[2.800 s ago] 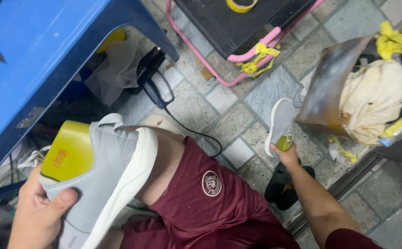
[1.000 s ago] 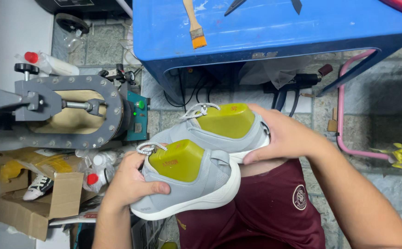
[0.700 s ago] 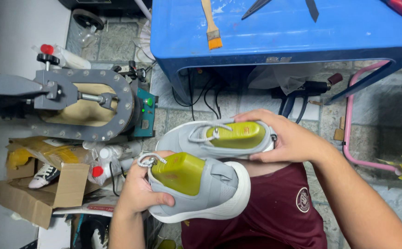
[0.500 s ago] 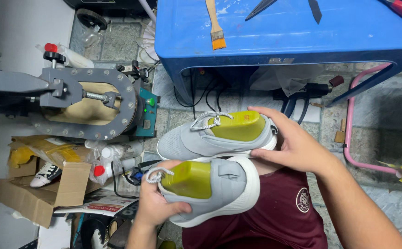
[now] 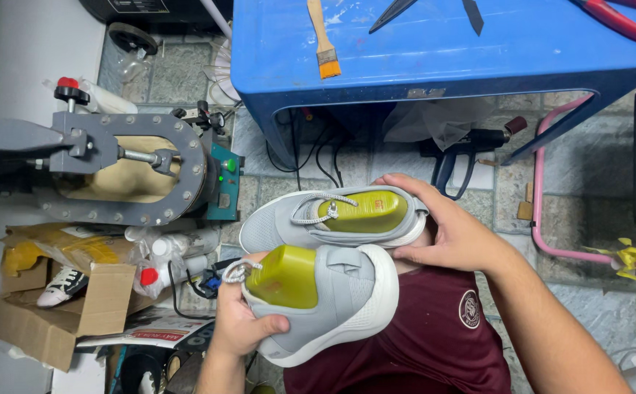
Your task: The person removes a grey sneaker with a yellow insole from a shoe repair machine. They then manually press and smooth the upper fabric of the shoe around the heel and toe areas to ensure proper adhesion and fit.
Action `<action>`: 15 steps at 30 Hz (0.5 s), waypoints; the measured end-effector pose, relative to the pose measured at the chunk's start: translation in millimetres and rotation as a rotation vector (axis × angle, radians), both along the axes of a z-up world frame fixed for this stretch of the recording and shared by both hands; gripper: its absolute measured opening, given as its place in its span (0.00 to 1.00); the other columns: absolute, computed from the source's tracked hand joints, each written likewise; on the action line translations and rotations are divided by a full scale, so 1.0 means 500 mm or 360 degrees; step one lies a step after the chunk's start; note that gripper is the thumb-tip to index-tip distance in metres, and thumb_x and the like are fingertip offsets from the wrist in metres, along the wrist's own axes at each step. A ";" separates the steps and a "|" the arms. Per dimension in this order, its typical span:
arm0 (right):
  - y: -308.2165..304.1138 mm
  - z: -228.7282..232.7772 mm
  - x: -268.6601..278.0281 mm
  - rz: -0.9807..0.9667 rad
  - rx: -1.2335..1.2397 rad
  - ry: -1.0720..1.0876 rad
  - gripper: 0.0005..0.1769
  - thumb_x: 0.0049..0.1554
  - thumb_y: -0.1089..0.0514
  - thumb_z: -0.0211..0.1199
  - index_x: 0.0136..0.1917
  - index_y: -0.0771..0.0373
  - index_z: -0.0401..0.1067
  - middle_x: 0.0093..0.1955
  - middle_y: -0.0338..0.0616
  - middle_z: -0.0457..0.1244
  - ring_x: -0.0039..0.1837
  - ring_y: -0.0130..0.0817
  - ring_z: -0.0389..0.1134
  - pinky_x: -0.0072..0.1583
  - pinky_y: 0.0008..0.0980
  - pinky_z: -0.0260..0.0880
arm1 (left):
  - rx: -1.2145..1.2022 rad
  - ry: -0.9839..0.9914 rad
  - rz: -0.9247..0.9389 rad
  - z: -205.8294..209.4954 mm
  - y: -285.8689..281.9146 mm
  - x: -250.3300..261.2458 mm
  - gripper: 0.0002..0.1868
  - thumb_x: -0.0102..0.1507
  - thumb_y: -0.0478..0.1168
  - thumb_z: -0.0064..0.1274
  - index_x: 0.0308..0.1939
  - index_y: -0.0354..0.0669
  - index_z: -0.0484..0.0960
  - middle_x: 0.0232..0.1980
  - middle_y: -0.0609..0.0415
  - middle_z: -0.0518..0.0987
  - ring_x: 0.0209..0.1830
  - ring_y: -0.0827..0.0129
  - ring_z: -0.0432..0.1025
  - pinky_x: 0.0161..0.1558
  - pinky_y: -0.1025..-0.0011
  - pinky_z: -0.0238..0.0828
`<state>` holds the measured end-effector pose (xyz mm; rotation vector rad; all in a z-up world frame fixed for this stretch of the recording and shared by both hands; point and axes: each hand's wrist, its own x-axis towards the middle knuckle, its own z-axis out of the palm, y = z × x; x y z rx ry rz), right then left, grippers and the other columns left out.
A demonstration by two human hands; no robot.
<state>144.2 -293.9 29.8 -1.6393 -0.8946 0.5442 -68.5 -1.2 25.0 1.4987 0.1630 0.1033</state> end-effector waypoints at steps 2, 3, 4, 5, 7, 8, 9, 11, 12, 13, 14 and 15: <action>0.000 -0.001 0.001 0.0003 0.0021 0.0037 0.57 0.44 0.60 0.77 0.80 0.62 0.51 0.79 0.52 0.55 0.80 0.43 0.55 0.77 0.42 0.52 | -0.0028 0.0039 -0.0049 -0.001 0.012 0.012 0.49 0.47 0.56 0.78 0.62 0.29 0.76 0.55 0.48 0.81 0.56 0.65 0.75 0.60 0.67 0.71; -0.001 -0.001 0.000 0.0005 0.0036 0.0076 0.56 0.44 0.60 0.76 0.80 0.62 0.51 0.80 0.52 0.55 0.80 0.43 0.55 0.77 0.42 0.52 | -0.0026 0.0041 -0.0077 -0.001 0.016 0.019 0.49 0.48 0.56 0.78 0.62 0.29 0.76 0.55 0.48 0.82 0.57 0.65 0.76 0.61 0.67 0.71; 0.000 -0.001 -0.001 0.0010 0.0051 0.0117 0.56 0.45 0.60 0.76 0.80 0.63 0.51 0.80 0.52 0.55 0.80 0.43 0.55 0.77 0.42 0.52 | -0.0024 0.0044 -0.0101 0.000 0.017 0.025 0.48 0.48 0.57 0.77 0.63 0.29 0.76 0.56 0.48 0.82 0.57 0.65 0.76 0.61 0.67 0.71; 0.001 0.000 -0.001 0.0005 0.0050 0.0144 0.56 0.45 0.60 0.76 0.80 0.62 0.51 0.80 0.51 0.55 0.80 0.43 0.56 0.77 0.42 0.53 | -0.0022 0.0048 -0.0124 0.001 0.018 0.030 0.48 0.48 0.57 0.77 0.63 0.29 0.76 0.56 0.49 0.82 0.58 0.65 0.76 0.62 0.67 0.71; 0.003 0.005 -0.003 -0.0008 0.0048 0.0192 0.56 0.45 0.60 0.76 0.80 0.62 0.52 0.79 0.51 0.56 0.79 0.42 0.57 0.76 0.41 0.54 | -0.0017 0.0014 -0.0135 0.005 0.017 0.038 0.47 0.49 0.57 0.76 0.63 0.29 0.77 0.56 0.49 0.82 0.58 0.65 0.76 0.62 0.67 0.71; 0.004 0.008 -0.002 0.0000 0.0058 0.0193 0.55 0.45 0.60 0.76 0.80 0.62 0.51 0.79 0.51 0.56 0.79 0.42 0.57 0.76 0.41 0.54 | -0.0016 -0.0002 -0.0141 0.007 0.016 0.040 0.47 0.50 0.57 0.76 0.63 0.29 0.77 0.57 0.49 0.82 0.58 0.65 0.76 0.62 0.67 0.71; 0.004 0.011 -0.001 0.0008 0.0069 0.0195 0.55 0.45 0.60 0.75 0.80 0.62 0.51 0.79 0.51 0.55 0.79 0.42 0.57 0.76 0.41 0.55 | -0.0070 0.0012 -0.0133 0.009 0.015 0.041 0.47 0.50 0.56 0.76 0.63 0.29 0.76 0.57 0.49 0.82 0.57 0.65 0.75 0.62 0.67 0.71; 0.005 0.018 0.002 0.0023 0.0103 0.0152 0.55 0.45 0.60 0.75 0.80 0.62 0.52 0.79 0.51 0.56 0.79 0.43 0.57 0.77 0.41 0.54 | -0.0179 0.0042 -0.0123 0.013 0.014 0.042 0.48 0.49 0.56 0.77 0.63 0.29 0.75 0.56 0.48 0.81 0.57 0.65 0.75 0.61 0.66 0.71; 0.005 0.022 0.006 0.0038 0.0129 0.0105 0.55 0.45 0.60 0.76 0.80 0.62 0.52 0.79 0.52 0.56 0.79 0.43 0.57 0.77 0.42 0.54 | -0.0166 0.0036 -0.0117 0.014 0.015 0.042 0.48 0.49 0.56 0.77 0.63 0.29 0.75 0.56 0.49 0.81 0.57 0.65 0.75 0.61 0.67 0.70; 0.006 0.026 0.010 0.0053 0.0154 0.0058 0.55 0.45 0.60 0.76 0.80 0.62 0.53 0.79 0.52 0.56 0.80 0.43 0.57 0.78 0.42 0.54 | -0.0152 0.0029 -0.0111 0.015 0.017 0.041 0.48 0.49 0.56 0.77 0.63 0.30 0.75 0.56 0.49 0.81 0.57 0.66 0.75 0.61 0.67 0.70; 0.007 0.030 0.014 0.0048 0.0134 0.0033 0.55 0.45 0.58 0.76 0.80 0.62 0.53 0.78 0.52 0.57 0.79 0.44 0.58 0.77 0.42 0.55 | -0.0138 0.0023 -0.0103 0.015 0.020 0.040 0.47 0.49 0.56 0.77 0.62 0.30 0.75 0.56 0.50 0.81 0.57 0.66 0.75 0.61 0.67 0.70; 0.010 0.033 0.018 0.0043 0.0113 0.0007 0.55 0.45 0.56 0.76 0.80 0.62 0.53 0.77 0.52 0.58 0.78 0.44 0.59 0.76 0.42 0.56 | -0.0105 0.0019 -0.0105 0.014 0.023 0.038 0.46 0.49 0.56 0.77 0.61 0.30 0.77 0.56 0.49 0.82 0.56 0.66 0.75 0.61 0.67 0.71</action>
